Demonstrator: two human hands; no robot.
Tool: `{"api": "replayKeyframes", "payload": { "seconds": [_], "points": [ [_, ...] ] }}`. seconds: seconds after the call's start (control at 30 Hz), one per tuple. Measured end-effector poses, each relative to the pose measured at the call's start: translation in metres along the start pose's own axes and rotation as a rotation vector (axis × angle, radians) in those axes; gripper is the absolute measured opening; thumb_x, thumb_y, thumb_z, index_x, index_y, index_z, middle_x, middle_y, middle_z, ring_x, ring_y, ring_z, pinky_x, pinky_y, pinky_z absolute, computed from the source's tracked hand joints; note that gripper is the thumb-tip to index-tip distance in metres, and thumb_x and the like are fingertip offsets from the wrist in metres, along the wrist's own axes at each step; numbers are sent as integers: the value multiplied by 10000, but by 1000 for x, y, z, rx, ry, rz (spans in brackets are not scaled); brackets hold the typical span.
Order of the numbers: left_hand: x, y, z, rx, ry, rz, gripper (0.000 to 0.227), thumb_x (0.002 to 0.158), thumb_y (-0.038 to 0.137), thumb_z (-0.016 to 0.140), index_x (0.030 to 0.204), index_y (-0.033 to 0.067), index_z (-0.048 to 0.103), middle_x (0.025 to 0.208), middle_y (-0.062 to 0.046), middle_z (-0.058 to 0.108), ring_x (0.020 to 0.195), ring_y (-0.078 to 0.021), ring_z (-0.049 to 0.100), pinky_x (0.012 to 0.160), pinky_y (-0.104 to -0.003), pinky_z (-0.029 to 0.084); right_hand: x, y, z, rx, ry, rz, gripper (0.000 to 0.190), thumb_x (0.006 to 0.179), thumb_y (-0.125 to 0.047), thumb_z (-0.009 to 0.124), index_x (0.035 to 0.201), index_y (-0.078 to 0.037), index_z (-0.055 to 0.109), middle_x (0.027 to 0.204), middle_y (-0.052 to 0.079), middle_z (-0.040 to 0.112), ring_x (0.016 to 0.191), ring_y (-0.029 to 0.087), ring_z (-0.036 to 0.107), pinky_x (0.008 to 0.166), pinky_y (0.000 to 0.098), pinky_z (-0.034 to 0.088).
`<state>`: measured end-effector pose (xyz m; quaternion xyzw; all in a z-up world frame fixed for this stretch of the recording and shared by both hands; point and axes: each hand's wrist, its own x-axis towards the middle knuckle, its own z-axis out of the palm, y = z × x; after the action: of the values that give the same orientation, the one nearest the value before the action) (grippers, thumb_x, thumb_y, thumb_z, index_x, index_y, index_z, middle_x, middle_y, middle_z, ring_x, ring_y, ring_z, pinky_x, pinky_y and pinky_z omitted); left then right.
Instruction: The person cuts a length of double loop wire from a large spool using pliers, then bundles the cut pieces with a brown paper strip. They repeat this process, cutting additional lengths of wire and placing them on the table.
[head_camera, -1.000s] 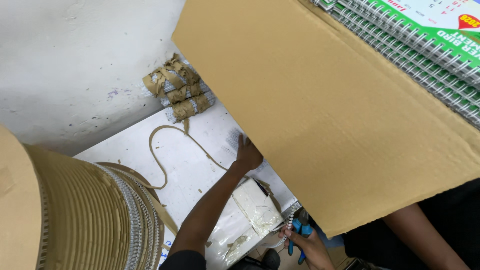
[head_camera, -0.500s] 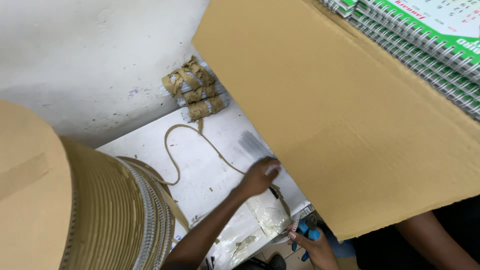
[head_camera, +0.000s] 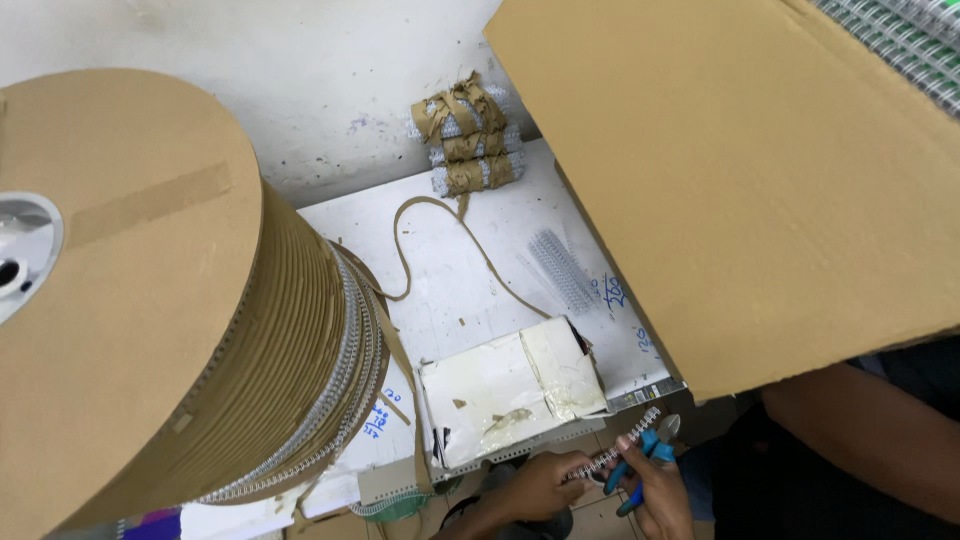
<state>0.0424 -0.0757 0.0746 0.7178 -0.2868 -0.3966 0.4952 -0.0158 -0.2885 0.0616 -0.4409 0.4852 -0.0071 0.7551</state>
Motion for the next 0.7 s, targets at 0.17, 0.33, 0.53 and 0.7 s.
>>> {"api": "replayKeyframes", "payload": {
  "seconds": [0.17,0.33,0.53,0.7],
  "points": [
    [-44,-11,13,-14,61,-232,275,1138,396,603,929,223,646,753,81,527,723,-68,496,666,-315,333,21,31,-11,155,68,4,209,946,-170,812,1113,-109,701,981,67,624,900,220,615,725,429,503],
    [-75,-67,16,-141,98,-277,503,1168,433,572,741,241,388,679,58,324,593,-95,325,662,-322,223,17,50,7,235,-9,-2,211,949,-181,838,972,-72,659,782,155,639,708,301,667,673,491,638],
    [-107,-89,-8,-333,275,-557,355,1062,502,664,888,220,792,751,92,601,656,-64,464,682,-268,318,32,85,29,96,-42,48,174,915,-111,869,898,-142,698,855,104,723,784,245,718,728,482,646],
    [-115,-74,-30,-417,401,-627,472,1056,545,665,784,168,746,571,39,458,491,-113,421,586,-302,331,32,92,41,97,5,31,173,959,-154,831,1036,-10,773,813,145,706,765,254,706,690,469,633]
  ]
}}
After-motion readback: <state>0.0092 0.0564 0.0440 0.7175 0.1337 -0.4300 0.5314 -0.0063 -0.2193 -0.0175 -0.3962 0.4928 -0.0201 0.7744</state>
